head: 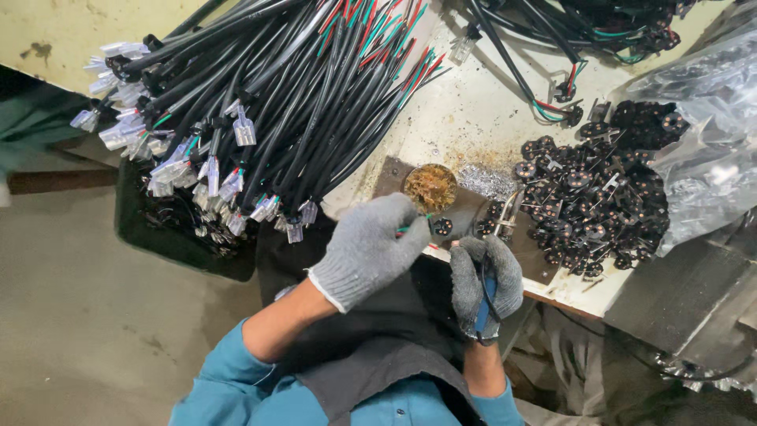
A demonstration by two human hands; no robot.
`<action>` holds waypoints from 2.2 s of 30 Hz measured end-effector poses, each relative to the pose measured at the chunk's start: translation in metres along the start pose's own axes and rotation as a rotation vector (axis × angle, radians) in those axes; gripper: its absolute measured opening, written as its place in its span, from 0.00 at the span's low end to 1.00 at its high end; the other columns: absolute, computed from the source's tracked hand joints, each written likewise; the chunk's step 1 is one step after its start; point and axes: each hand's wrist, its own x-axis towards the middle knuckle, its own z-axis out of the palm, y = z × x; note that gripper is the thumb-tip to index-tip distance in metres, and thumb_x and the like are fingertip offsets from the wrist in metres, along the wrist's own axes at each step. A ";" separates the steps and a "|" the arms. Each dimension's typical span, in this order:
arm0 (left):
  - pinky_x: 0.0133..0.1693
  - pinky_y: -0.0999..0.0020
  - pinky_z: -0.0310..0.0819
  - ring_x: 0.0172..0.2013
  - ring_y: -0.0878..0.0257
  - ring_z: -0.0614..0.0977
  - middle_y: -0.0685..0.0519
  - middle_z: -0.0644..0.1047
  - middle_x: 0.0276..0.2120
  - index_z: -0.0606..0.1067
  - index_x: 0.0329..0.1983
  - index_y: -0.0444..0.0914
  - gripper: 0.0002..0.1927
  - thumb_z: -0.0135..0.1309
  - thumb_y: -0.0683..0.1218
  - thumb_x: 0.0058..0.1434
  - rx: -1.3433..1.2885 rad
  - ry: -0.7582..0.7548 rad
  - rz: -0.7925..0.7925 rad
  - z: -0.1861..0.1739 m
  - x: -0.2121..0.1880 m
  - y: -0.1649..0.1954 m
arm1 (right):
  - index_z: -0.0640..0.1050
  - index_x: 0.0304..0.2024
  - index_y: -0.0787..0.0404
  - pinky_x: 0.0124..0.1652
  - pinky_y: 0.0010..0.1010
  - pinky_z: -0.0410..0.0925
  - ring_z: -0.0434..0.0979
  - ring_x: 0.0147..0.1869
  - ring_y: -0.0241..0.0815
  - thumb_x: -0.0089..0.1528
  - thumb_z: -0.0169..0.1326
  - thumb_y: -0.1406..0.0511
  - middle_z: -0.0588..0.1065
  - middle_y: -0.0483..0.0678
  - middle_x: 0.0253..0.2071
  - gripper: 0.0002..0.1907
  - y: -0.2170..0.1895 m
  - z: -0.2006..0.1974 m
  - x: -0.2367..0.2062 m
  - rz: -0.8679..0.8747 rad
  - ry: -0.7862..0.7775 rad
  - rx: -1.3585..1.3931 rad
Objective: The person uses pliers to crimp black plastic connectors onto the ends of multi-colored wires. They repeatedly pick up a wire, align a connector, and squeeze it with pliers before placing the finished unit aside.
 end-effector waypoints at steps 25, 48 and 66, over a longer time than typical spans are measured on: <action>0.36 0.58 0.75 0.34 0.50 0.82 0.47 0.78 0.32 0.78 0.34 0.37 0.07 0.58 0.46 0.62 -0.086 0.112 -0.039 0.010 -0.012 -0.009 | 0.72 0.57 0.74 0.31 0.26 0.71 0.75 0.35 0.39 0.76 0.48 0.61 0.79 0.56 0.44 0.19 -0.027 0.007 0.006 0.547 0.175 0.672; 0.34 0.61 0.78 0.35 0.52 0.84 0.50 0.78 0.45 0.76 0.38 0.40 0.08 0.61 0.47 0.62 -0.094 0.042 0.123 0.015 -0.026 -0.021 | 0.80 0.37 0.66 0.53 0.42 0.75 0.83 0.44 0.54 0.63 0.55 0.60 0.80 0.54 0.37 0.13 -0.009 -0.020 -0.016 -0.138 -0.004 -0.128; 0.29 0.59 0.72 0.31 0.53 0.81 0.50 0.75 0.40 0.73 0.32 0.40 0.11 0.62 0.49 0.59 0.099 -0.052 0.247 0.017 -0.019 -0.024 | 0.81 0.36 0.60 0.50 0.43 0.77 0.85 0.45 0.53 0.61 0.55 0.60 0.80 0.51 0.37 0.10 -0.028 -0.027 0.000 -0.192 -0.219 -0.152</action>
